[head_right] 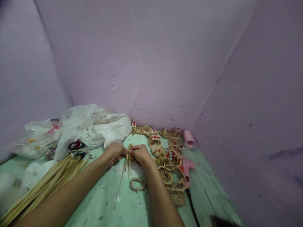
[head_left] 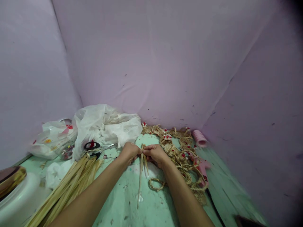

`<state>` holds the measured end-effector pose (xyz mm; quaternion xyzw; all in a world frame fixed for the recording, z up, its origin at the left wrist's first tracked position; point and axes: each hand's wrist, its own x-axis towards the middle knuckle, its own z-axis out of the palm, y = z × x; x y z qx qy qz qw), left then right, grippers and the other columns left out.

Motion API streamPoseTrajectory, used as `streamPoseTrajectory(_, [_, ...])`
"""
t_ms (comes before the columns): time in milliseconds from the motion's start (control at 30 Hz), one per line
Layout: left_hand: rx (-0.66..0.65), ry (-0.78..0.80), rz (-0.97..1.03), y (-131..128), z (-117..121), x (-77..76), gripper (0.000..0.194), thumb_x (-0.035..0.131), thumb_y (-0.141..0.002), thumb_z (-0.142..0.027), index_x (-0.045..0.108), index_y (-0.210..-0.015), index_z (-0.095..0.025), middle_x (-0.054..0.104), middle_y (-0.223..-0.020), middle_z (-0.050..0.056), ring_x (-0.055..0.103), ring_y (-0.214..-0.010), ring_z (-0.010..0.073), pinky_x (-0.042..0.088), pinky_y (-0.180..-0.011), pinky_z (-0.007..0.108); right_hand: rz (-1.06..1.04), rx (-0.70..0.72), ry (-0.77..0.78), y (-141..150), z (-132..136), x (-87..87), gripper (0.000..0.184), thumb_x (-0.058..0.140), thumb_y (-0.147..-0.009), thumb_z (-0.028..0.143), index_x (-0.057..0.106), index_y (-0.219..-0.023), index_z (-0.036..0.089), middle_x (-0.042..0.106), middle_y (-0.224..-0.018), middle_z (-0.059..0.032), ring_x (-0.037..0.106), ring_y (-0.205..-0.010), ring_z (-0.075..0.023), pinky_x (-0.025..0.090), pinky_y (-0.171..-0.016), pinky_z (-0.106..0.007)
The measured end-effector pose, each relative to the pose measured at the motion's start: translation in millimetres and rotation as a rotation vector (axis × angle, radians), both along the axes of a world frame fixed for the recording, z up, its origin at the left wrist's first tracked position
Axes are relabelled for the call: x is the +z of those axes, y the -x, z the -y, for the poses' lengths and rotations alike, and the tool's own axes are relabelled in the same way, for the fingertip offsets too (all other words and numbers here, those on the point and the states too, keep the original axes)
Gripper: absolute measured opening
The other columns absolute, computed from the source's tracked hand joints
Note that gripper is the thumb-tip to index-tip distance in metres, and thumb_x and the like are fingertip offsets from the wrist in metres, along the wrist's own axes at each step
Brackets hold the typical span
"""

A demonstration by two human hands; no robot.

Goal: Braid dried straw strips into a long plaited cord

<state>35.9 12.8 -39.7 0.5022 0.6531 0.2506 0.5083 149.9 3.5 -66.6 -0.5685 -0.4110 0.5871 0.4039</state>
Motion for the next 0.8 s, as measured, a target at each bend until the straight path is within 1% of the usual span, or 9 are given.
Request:
streamPoseTrajectory(67, [0.025,0.036,0.021,-1.1,-1.6,-1.0,0.015,0.050,-0.057,-0.010,0.043,-0.046,-0.015,0.027,-0.027,-0.007,0.024,-0.025,0.0050,0.014,-0.032,0.019,0.014,-0.005,0.007,0.4,-0.5,-0.2,0.005,0.059,-0.060,0.009,0.058,-0.056,0.012,0.046,-0.036,0.0062,0.038,-0.032,-0.0044,0.035,-0.036,-0.017])
streamPoseTrajectory(133, [0.035,0.074,0.036,-1.4,-3.5,-0.3,0.018,0.049,-0.056,-0.010,0.038,-0.043,-0.016,0.027,-0.027,-0.007,0.023,-0.024,0.0043,0.014,-0.032,0.019,0.032,-0.029,0.035,1.1,-0.9,0.3,0.003,0.061,-0.059,0.010,0.059,-0.058,0.012,0.046,-0.036,0.0058,0.039,-0.033,-0.0048,0.036,-0.037,-0.017])
streamPoseTrajectory(300, [0.005,0.162,0.044,0.6,-10.7,0.6,0.014,0.047,-0.057,-0.014,0.042,-0.043,-0.014,0.033,-0.030,-0.004,0.025,-0.026,0.0038,0.015,-0.031,0.017,0.046,-0.065,0.084,2.8,-2.3,1.9,0.004,0.061,-0.058,0.010,0.059,-0.060,0.012,0.048,-0.037,0.0046,0.044,-0.036,-0.0064,0.038,-0.039,-0.017])
streamPoseTrajectory(400, [-0.013,0.188,0.031,2.1,-14.3,-0.5,0.014,0.047,-0.055,-0.013,0.041,-0.042,-0.013,0.035,-0.032,-0.004,0.025,-0.026,0.0030,0.015,-0.031,0.016,0.066,-0.066,0.087,4.0,-2.8,1.6,0.004,0.061,-0.057,0.011,0.058,-0.059,0.013,0.047,-0.036,0.0047,0.044,-0.036,-0.0064,0.038,-0.039,-0.017])
streamPoseTrajectory(533, [-0.043,0.167,0.009,4.3,-14.6,0.4,0.013,0.048,-0.054,-0.014,0.043,-0.043,-0.013,0.036,-0.031,-0.004,0.027,-0.027,0.0034,0.016,-0.031,0.016,0.100,-0.058,0.057,4.8,-2.7,0.5,0.004,0.059,-0.056,0.012,0.056,-0.054,0.013,0.045,-0.034,0.0053,0.040,-0.032,-0.0058,0.035,-0.037,-0.017])
streamPoseTrajectory(600, [-0.071,0.126,-0.018,5.9,-14.3,1.9,0.012,0.049,-0.054,-0.014,0.044,-0.043,-0.013,0.036,-0.030,-0.003,0.028,-0.027,0.0043,0.016,-0.031,0.017,0.136,-0.044,0.036,4.1,-2.8,-0.6,0.004,0.059,-0.056,0.013,0.056,-0.053,0.014,0.043,-0.033,0.0060,0.037,-0.030,-0.0055,0.032,-0.034,-0.017])
streamPoseTrajectory(700, [-0.161,0.057,-0.098,8.6,-17.2,3.9,0.014,0.050,-0.052,-0.013,0.042,-0.041,-0.014,0.034,-0.027,-0.003,0.029,-0.027,0.0054,0.017,-0.031,0.018,0.262,-0.022,-0.014,2.4,-3.5,-3.9,0.003,0.059,-0.055,0.016,0.059,-0.054,0.014,0.040,-0.031,0.0068,0.031,-0.027,-0.0049,0.025,-0.031,-0.018])
streamPoseTrajectory(800, [-0.239,0.053,-0.141,10.3,-26.6,5.3,0.014,0.052,-0.051,-0.013,0.043,-0.040,-0.014,0.036,-0.028,-0.002,0.031,-0.029,0.0070,0.019,-0.032,0.019,0.381,-0.012,-0.066,2.1,-4.2,-7.8,0.004,0.059,-0.055,0.018,0.062,-0.055,0.015,0.041,-0.032,0.0059,0.031,-0.028,-0.0051,0.024,-0.032,-0.019])
